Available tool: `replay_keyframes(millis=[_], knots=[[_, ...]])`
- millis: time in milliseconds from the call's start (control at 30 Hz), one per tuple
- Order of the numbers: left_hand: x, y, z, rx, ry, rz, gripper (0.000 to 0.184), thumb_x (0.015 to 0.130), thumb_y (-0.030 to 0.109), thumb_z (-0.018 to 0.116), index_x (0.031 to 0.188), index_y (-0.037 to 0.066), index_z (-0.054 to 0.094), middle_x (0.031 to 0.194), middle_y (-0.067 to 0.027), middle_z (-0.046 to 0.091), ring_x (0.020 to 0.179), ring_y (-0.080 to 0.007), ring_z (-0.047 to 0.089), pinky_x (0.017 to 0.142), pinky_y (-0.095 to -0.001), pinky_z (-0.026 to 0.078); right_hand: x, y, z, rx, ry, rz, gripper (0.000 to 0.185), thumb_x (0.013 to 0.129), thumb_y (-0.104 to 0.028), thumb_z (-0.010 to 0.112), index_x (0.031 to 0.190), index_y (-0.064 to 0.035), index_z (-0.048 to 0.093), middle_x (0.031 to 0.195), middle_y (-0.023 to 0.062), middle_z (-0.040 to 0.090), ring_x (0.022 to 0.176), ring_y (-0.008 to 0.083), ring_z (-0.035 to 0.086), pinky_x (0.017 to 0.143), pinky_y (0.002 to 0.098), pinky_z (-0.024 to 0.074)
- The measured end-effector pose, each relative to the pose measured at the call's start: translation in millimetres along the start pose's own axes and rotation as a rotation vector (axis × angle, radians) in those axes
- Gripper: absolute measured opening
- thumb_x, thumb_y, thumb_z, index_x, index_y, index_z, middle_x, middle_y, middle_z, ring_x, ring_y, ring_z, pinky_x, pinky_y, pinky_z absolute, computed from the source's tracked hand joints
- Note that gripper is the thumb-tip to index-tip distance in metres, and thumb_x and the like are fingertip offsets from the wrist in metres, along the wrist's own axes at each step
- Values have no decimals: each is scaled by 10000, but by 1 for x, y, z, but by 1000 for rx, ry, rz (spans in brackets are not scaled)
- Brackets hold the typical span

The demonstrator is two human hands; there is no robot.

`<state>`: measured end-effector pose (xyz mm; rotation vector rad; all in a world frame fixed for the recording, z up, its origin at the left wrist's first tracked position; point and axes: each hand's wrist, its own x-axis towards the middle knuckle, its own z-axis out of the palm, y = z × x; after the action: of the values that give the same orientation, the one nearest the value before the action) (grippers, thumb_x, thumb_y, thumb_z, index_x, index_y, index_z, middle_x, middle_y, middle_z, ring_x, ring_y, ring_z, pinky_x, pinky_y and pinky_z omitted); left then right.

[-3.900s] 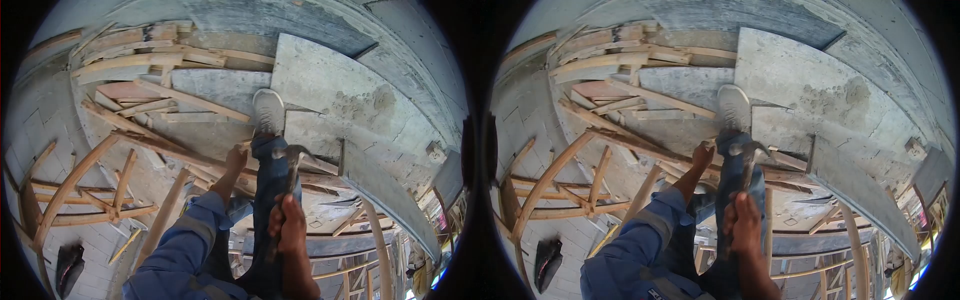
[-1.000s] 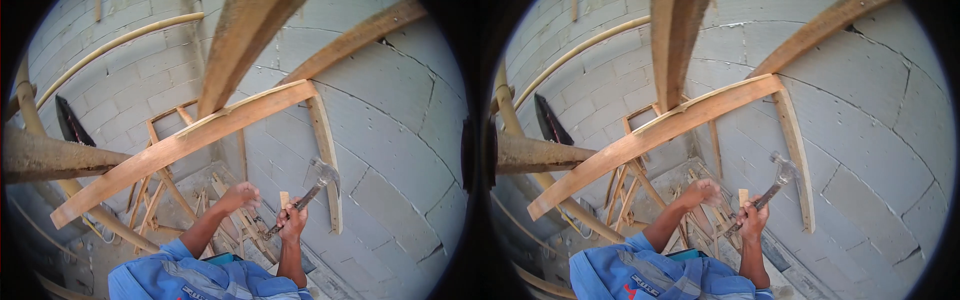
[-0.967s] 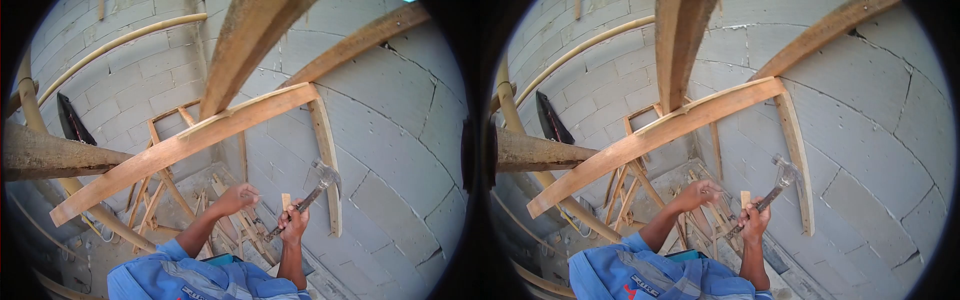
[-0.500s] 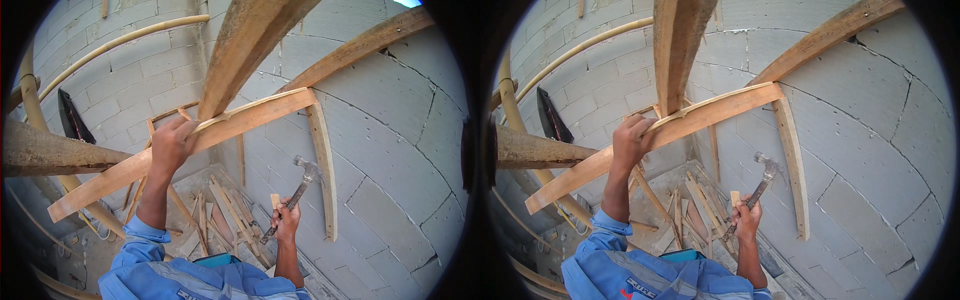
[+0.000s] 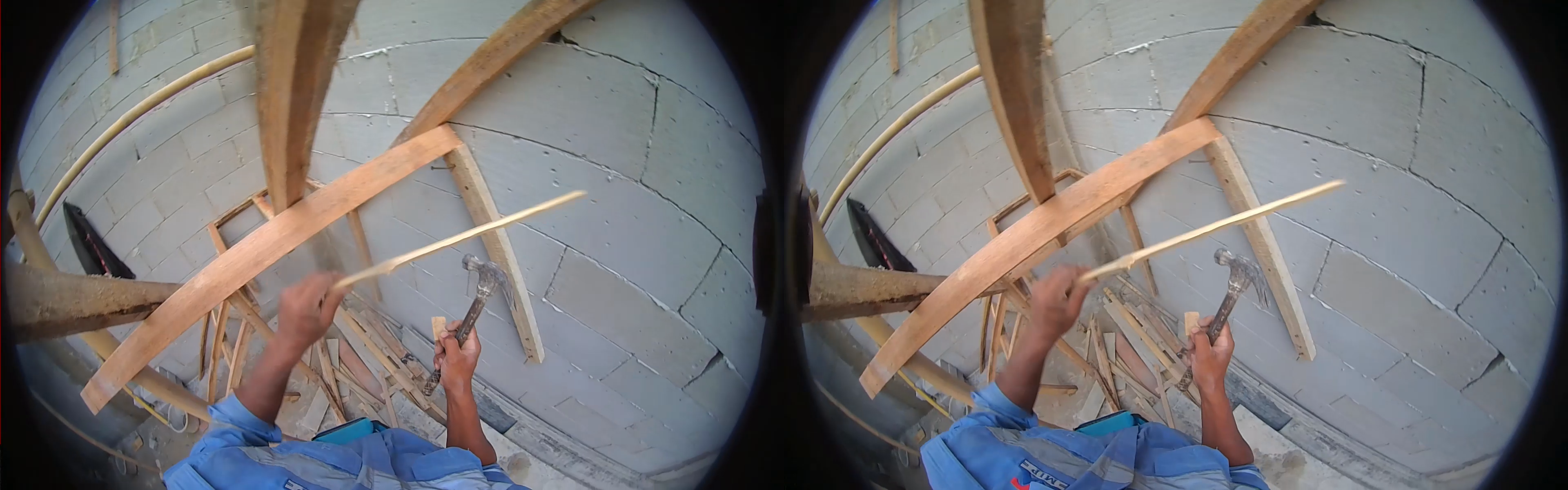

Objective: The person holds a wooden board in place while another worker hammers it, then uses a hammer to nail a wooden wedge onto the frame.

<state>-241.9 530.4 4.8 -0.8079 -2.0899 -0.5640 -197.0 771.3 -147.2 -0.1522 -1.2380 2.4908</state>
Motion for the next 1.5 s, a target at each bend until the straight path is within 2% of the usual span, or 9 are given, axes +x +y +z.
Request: replay_keyframes(millis=[233,333,433,600,733,800,900,1100,1500], knots=[[-183,-63,92,-250,-295,-467,147,953,132,675,1016,0,687,772,-136,673,625,-226,670,586,-340,513,-27,-1,-63,-174,212,49,66,950,-65,504,1011,-88,509,640,18,525,403,85,438,339,239,351],[-256,-89,101,-266,-420,-401,162,968,155,669,1015,1,680,732,-121,659,595,-181,658,579,-320,509,-40,-5,-74,-199,242,68,68,965,-88,516,1032,-92,525,635,13,527,409,77,428,352,237,344],[-300,-98,104,-32,-768,-506,280,924,225,713,1106,21,654,933,-195,686,818,-354,687,715,-447,536,-49,3,-86,-177,289,102,70,968,-89,560,1037,-91,551,627,16,532,408,73,418,357,239,340],[-286,-73,128,-96,-860,-532,543,880,263,750,1337,30,573,1286,-240,627,1170,-389,621,974,-478,500,-56,11,-99,-177,292,192,73,969,-68,609,1032,-78,573,628,6,555,420,53,415,368,236,314],[-213,1,159,-671,-983,-578,581,898,169,764,1409,35,522,1290,-198,636,1098,-302,692,895,-388,551,-57,23,-97,-184,287,263,58,980,-92,623,1012,-81,576,615,5,556,426,53,422,379,234,317],[-185,37,168,-909,-923,-536,560,896,127,758,1405,37,542,1287,-190,636,1053,-282,699,878,-378,549,-60,32,-93,-197,289,286,58,986,-103,626,1000,-80,574,616,6,558,434,53,431,386,233,324],[-152,67,180,-843,-677,-233,436,902,91,737,1316,23,620,1238,-188,658,1012,-289,699,858,-378,549,-62,42,-91,-180,177,282,120,1012,-180,638,991,-82,571,628,3,558,459,51,447,406,230,339],[-138,40,183,-667,-638,-105,237,914,52,703,1141,-16,698,1062,-185,696,969,-324,691,839,-370,551,-40,45,-72,-364,110,182,240,1012,-291,659,939,-79,572,661,-34,528,568,43,468,504,235,368],[-7,-90,205,-502,-293,-548,273,949,205,657,1077,-33,694,982,-195,721,897,-284,700,801,-362,534,-12,21,-35,-707,-59,-13,368,969,-376,708,1108,-45,626,675,-27,550,618,72,515,568,273,424]])
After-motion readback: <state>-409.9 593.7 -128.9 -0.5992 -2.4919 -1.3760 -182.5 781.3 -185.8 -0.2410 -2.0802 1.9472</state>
